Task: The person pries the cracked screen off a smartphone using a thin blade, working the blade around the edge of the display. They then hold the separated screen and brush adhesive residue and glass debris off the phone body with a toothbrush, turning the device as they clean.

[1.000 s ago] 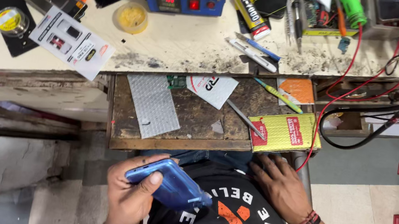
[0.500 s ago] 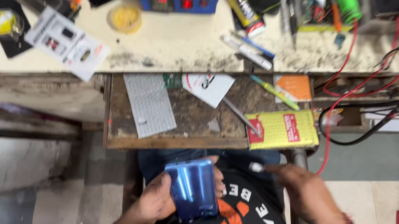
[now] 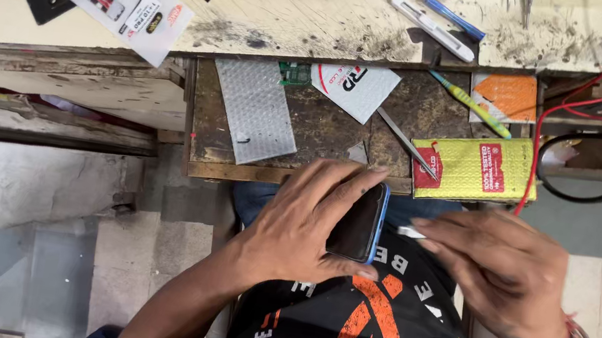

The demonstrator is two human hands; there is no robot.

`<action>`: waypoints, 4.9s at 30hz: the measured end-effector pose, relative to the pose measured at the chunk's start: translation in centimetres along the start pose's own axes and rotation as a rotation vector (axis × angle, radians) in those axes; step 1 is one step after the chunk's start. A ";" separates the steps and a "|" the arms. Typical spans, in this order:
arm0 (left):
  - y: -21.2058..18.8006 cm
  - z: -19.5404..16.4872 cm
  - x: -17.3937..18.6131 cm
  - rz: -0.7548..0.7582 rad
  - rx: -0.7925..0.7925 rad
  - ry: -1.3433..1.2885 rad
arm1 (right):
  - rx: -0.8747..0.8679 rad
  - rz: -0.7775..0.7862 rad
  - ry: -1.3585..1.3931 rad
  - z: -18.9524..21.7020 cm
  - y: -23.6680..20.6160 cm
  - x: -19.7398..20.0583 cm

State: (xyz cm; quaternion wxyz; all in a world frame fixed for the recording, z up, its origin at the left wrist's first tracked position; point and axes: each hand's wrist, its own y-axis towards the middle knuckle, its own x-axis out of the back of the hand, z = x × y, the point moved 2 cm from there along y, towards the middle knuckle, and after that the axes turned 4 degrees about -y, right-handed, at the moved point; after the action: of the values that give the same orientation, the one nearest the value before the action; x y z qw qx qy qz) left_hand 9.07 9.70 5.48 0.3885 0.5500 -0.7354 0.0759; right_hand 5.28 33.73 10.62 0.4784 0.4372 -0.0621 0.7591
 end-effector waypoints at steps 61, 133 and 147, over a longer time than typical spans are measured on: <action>6.6 11.4 0.0 -0.364 0.081 -0.465 | -0.587 0.044 1.208 -16.3 4.0 -11.3; 12.7 23.1 -3.5 -0.014 0.049 -1.996 | -0.413 0.353 0.819 -17.8 10.8 -19.5; 12.4 23.3 -3.2 -0.035 -0.014 -2.037 | -0.341 0.315 0.721 -18.0 10.4 -19.9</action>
State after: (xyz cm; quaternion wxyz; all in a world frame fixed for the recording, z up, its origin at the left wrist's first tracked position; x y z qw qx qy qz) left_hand -12.73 4.27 -8.71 -0.4177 0.3615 -0.7090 -0.4384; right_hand -10.52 24.05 -11.44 0.4130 0.0436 -0.0816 0.9060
